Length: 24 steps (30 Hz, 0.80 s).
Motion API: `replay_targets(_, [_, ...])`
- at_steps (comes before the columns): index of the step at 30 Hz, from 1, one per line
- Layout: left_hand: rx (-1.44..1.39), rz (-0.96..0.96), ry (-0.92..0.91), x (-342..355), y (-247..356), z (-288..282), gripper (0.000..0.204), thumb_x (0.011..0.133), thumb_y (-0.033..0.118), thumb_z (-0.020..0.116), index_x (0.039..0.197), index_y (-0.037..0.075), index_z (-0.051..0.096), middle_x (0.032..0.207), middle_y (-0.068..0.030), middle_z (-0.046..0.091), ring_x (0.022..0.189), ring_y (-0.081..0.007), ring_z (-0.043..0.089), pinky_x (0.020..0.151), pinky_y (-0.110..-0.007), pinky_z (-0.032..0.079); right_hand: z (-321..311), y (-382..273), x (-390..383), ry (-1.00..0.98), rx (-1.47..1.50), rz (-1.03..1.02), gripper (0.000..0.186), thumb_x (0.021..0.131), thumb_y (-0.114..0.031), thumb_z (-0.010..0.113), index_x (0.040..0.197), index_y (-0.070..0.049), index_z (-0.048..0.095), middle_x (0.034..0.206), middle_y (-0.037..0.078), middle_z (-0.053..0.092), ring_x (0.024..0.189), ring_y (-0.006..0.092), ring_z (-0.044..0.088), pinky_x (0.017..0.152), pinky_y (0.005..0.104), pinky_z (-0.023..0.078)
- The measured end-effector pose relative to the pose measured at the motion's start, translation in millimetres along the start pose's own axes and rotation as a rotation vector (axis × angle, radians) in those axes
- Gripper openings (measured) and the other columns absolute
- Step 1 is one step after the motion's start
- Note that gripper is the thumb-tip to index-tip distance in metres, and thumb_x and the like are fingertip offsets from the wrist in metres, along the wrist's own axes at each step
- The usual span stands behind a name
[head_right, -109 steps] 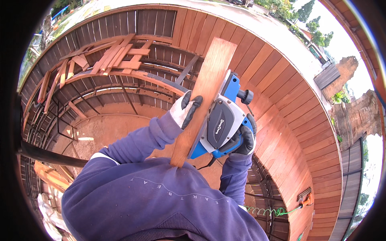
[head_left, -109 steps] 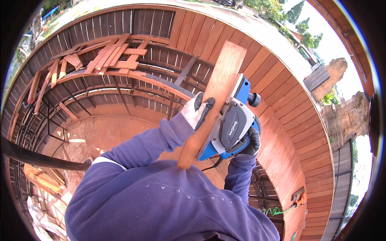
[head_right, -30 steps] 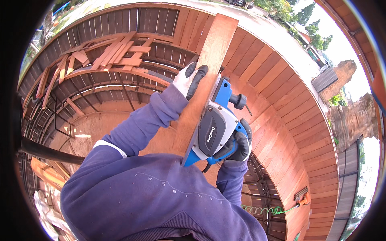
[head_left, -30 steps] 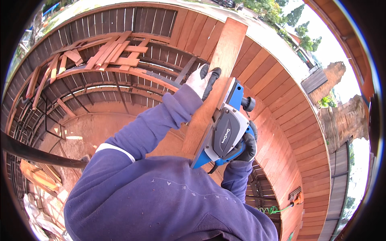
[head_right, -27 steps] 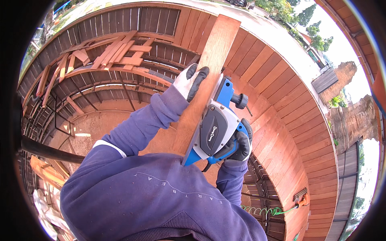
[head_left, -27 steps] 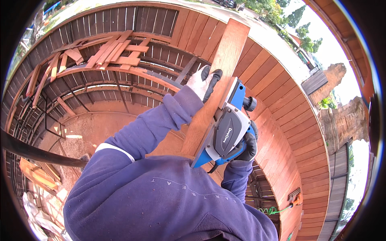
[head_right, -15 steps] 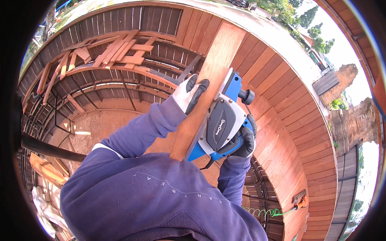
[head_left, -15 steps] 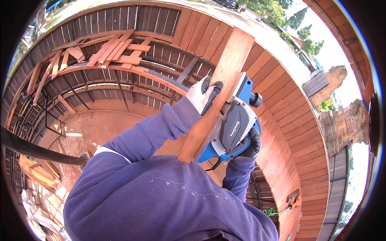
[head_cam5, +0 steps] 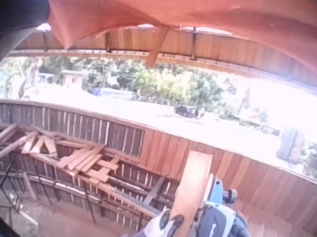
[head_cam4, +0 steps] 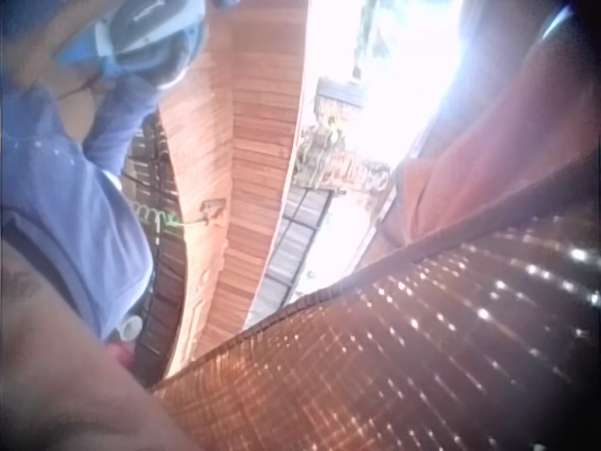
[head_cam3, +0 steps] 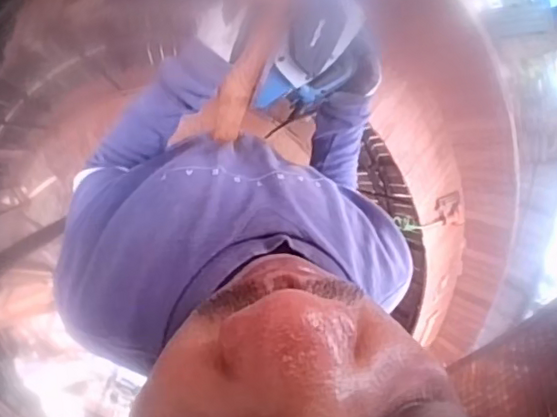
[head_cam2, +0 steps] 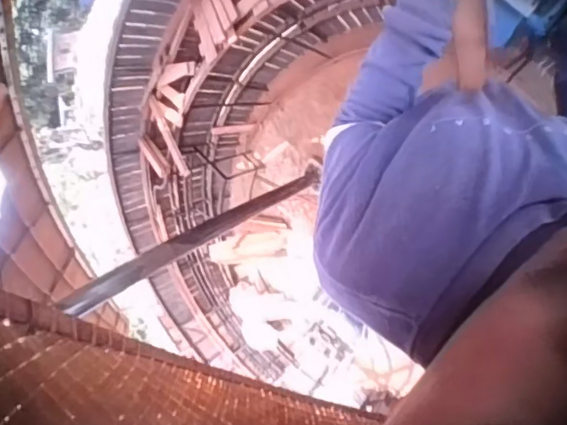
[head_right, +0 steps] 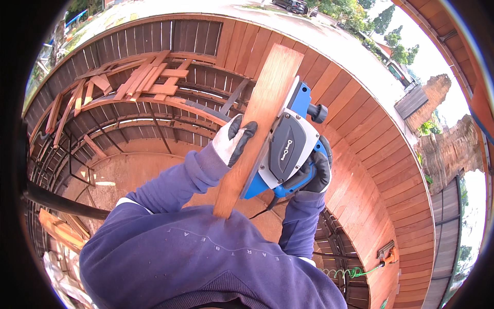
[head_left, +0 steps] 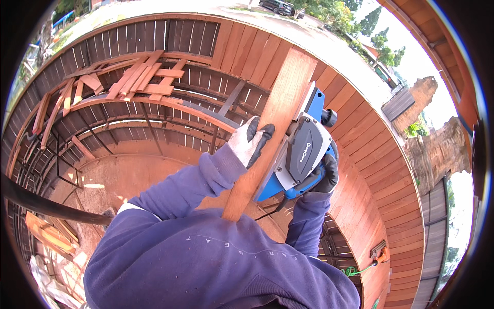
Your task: The person uses a handheld electric planer to smooth the edges of wooden planks on a circular deck. They then place the planks into gaps in the deck structure, adjusting them by hand to fit. The person briefly sits on the floor to handle a phone and a box before resuming the installation of the planks.
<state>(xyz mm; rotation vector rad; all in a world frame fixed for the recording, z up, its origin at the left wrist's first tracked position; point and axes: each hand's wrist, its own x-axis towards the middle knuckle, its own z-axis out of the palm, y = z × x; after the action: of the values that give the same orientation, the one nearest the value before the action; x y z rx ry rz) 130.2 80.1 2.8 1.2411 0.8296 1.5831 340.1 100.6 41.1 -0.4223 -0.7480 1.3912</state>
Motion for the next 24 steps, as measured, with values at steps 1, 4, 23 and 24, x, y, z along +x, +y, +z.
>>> replay_targets(1, [-0.035, 0.005, 0.014, -1.4, 0.5, 1.8, 0.029, 0.102, 0.012, 0.047, 0.126, -0.002, 0.049, 0.112, -0.0066, 0.062, 0.1, -0.009, 0.059, 0.087, -0.021, 0.048, -4.7, -1.2, 4.2, -0.059, 0.016, -0.004, 0.047, 0.09, -0.014, 0.055, 0.134, -0.002, 0.049, 0.101, 0.015, 0.066, 0.065, 0.0126, 0.061, 0.062, 0.0271, 0.057])
replay_targets(4, [-0.124, -0.008, 0.045, -3.5, -1.0, 6.6, 0.028, 0.1, 0.006, 0.043, 0.124, -0.008, 0.048, 0.111, -0.0127, 0.065, 0.1, -0.0117, 0.062, 0.083, -0.021, 0.049, -10.8, -4.6, 14.6, -0.175, 0.044, -0.013, 0.047, 0.09, -0.015, 0.054, 0.134, -0.001, 0.049, 0.101, 0.015, 0.066, 0.066, 0.0122, 0.061, 0.062, 0.0271, 0.057])
replay_targets(23, [0.219, 0.044, 0.026, -18.5, 12.5, 20.7, 0.026, 0.101, 0.02, 0.049, 0.112, -0.003, 0.053, 0.097, -0.0083, 0.063, 0.091, -0.01, 0.057, 0.081, -0.024, 0.046, -7.7, -35.1, 87.2, -0.29, 0.124, -0.11, 0.043, 0.094, -0.014, 0.052, 0.135, -0.002, 0.049, 0.09, 0.011, 0.063, 0.063, 0.0124, 0.059, 0.054, 0.0242, 0.052])
replay_targets(24, [0.21, 0.062, 0.015, -17.8, 9.7, 21.3, 0.026, 0.101, 0.019, 0.049, 0.113, -0.003, 0.053, 0.097, -0.0078, 0.063, 0.092, -0.0096, 0.056, 0.081, -0.024, 0.045, -7.3, -38.6, 91.9, -0.3, 0.123, -0.118, 0.043, 0.094, -0.014, 0.053, 0.135, -0.002, 0.048, 0.091, 0.011, 0.063, 0.064, 0.0123, 0.059, 0.053, 0.0243, 0.052])
